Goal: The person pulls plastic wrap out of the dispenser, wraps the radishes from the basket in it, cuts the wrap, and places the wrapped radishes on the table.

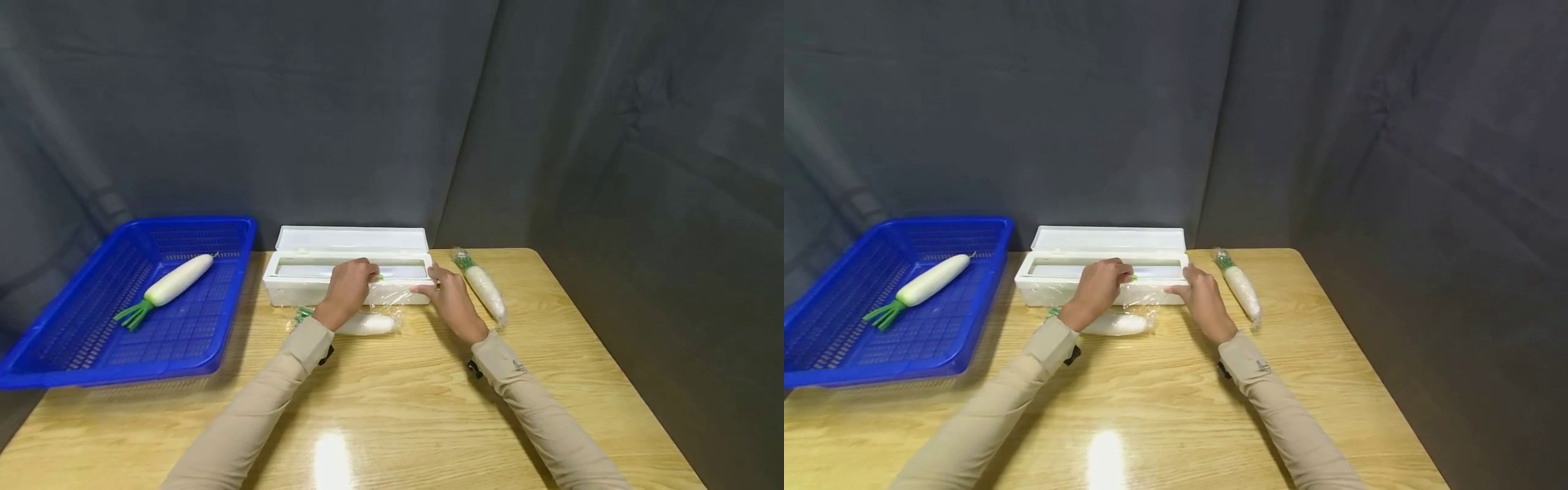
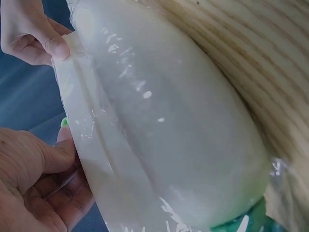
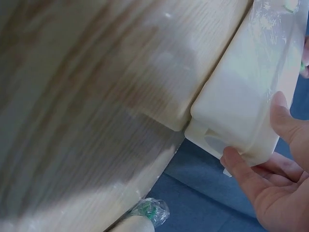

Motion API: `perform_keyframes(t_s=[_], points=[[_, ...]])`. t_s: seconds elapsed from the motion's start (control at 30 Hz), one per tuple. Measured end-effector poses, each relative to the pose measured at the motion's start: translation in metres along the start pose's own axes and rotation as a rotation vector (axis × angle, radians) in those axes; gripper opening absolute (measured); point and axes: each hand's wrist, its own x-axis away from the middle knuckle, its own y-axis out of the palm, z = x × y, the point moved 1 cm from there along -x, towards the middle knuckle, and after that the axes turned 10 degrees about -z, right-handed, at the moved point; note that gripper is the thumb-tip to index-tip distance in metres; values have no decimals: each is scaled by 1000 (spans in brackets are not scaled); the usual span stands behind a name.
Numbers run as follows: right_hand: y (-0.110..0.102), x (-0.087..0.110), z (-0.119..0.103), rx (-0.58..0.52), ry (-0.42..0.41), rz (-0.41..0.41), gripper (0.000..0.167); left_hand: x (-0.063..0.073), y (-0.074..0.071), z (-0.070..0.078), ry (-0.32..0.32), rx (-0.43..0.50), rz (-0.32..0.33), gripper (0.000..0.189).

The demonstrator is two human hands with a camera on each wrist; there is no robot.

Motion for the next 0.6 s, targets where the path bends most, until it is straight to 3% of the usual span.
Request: perform_keyframes(t_s=[0.2,0.37,0.6], points=[[-1,3,2,14,3,31,34,3,2,-4,-5,22,-10,9],[-1,3,4,21,1,36,43,4,-1,-10,-3,12,-3,8],[2,0,4,14,-15,0,36,19,-15,-33,-61,39,60,6]])
